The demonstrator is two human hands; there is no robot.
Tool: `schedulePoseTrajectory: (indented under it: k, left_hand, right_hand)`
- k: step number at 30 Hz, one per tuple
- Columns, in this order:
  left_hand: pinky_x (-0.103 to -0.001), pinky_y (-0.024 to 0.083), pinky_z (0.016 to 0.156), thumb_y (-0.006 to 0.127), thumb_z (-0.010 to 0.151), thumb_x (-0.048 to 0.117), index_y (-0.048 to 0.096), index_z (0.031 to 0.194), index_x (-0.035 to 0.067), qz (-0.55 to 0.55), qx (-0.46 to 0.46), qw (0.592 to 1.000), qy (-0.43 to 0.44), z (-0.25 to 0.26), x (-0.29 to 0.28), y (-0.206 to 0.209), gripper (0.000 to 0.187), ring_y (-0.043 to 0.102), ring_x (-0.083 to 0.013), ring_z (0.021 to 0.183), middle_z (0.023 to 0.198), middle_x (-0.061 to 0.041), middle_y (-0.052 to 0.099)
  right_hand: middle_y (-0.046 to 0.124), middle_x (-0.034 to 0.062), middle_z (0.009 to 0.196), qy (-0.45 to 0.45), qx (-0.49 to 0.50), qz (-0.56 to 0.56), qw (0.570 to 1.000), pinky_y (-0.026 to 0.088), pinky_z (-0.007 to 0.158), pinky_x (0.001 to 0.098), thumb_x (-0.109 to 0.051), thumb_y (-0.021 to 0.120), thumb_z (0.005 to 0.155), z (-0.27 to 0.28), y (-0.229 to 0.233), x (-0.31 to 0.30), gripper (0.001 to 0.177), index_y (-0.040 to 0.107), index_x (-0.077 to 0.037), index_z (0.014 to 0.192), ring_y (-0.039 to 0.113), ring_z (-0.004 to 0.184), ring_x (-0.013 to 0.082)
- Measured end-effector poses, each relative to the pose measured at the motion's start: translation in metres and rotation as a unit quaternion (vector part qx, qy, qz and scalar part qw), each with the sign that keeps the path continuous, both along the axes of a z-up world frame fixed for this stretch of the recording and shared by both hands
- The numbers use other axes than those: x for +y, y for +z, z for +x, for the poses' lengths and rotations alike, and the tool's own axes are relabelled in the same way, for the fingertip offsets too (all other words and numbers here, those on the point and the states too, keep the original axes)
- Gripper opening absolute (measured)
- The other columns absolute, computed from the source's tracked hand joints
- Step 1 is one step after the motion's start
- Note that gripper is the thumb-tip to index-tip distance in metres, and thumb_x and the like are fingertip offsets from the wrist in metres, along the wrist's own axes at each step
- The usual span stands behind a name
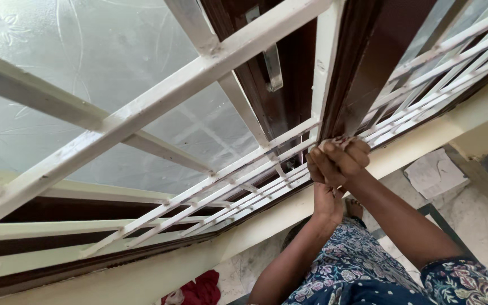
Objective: The person wipes the white metal bars of a window grill using a patterned cloth. They move the cloth along the horizontal and vertical bars, cleaning different sections of the grill throughout the clip.
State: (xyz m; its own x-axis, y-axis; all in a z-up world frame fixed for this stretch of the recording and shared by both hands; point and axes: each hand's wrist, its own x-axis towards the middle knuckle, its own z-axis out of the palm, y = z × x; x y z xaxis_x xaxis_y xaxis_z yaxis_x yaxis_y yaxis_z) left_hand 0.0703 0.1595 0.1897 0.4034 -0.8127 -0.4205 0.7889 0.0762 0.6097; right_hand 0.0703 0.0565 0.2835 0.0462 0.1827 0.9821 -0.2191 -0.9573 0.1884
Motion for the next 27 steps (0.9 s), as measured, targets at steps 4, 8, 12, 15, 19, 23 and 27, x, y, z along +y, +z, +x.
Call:
schedulePoseTrajectory:
  k: [4,8,12,15,19,23,27]
  left_hand:
    - [-0.038,0.048,0.096,0.045,0.100,0.032,0.046,0.127,0.014,0.054,0.117,0.992,0.011,0.000,0.009,-0.028,0.032,0.058,-0.0159,0.116,0.122,-0.001,0.056]
    - [-0.037,0.055,0.098,0.047,0.090,0.017,0.052,0.118,0.006,-0.024,0.212,0.974,0.075,0.004,0.040,-0.006,0.030,0.063,-0.0219,0.109,0.115,-0.009,0.061]
    - [-0.035,0.056,0.099,0.051,0.077,0.006,0.058,0.126,0.001,-0.101,0.212,0.963,0.130,0.017,0.081,0.050,0.050,0.066,-0.0267,0.109,0.121,-0.017,0.067]
    - [-0.042,0.056,0.113,0.055,0.081,0.001,0.043,0.124,0.004,-0.211,-0.008,0.968,0.138,0.029,0.105,0.092,0.045,0.058,-0.0310,0.126,0.133,-0.021,0.054]
    - [-0.049,0.048,0.095,0.054,0.070,0.006,0.032,0.145,0.006,-0.009,-0.445,0.868,0.221,0.024,0.164,0.157,0.078,0.046,-0.0337,0.130,0.144,-0.024,0.040]
    - [-0.050,0.039,0.105,0.064,0.082,0.010,0.027,0.150,0.002,0.020,-0.731,0.624,0.277,0.027,0.190,0.177,0.077,0.040,-0.0352,0.135,0.144,-0.024,0.038]
    - [-0.041,0.046,0.087,0.065,0.087,0.005,0.038,0.149,0.007,0.003,-0.511,0.850,0.130,0.047,0.226,0.147,0.067,0.051,-0.0273,0.114,0.127,-0.017,0.050]
  right_hand:
    - [0.055,0.0025,0.129,0.011,0.046,0.032,0.998,0.039,0.085,0.0356,-0.026,0.068,0.095,-0.010,-0.036,0.007,0.032,0.078,-0.012,0.123,0.046,0.105,0.0183]
    - [0.064,0.0037,0.116,0.117,0.069,0.173,0.975,0.048,0.082,0.0353,-0.018,0.063,0.093,-0.030,-0.005,0.030,0.021,0.078,-0.009,0.105,0.059,0.099,0.0192]
    - [0.064,0.0076,0.112,0.225,0.040,0.321,0.919,0.057,0.078,0.0303,0.007,0.068,0.093,-0.048,0.064,0.060,0.016,0.073,-0.005,0.102,0.066,0.095,0.0207]
    - [0.063,0.0056,0.114,0.264,0.088,0.333,0.901,0.060,0.079,0.0299,0.004,0.070,0.094,-0.045,0.108,0.081,0.018,0.071,-0.009,0.106,0.066,0.100,0.0179]
    - [0.061,0.0025,0.106,0.194,0.169,0.139,0.956,0.055,0.075,0.0470,-0.020,0.071,0.089,-0.028,0.137,0.121,0.016,0.069,-0.014,0.103,0.058,0.099,0.0258]
    - [0.055,0.0042,0.105,0.342,0.282,0.122,0.888,0.064,0.080,0.0363,-0.019,0.069,0.091,-0.004,0.127,0.175,0.015,0.067,-0.011,0.104,0.066,0.105,0.0255]
    - [0.051,0.0108,0.106,0.417,0.288,0.094,0.857,0.061,0.073,0.0327,-0.015,0.074,0.093,0.009,0.097,0.191,0.019,0.068,-0.002,0.106,0.062,0.094,0.0217]
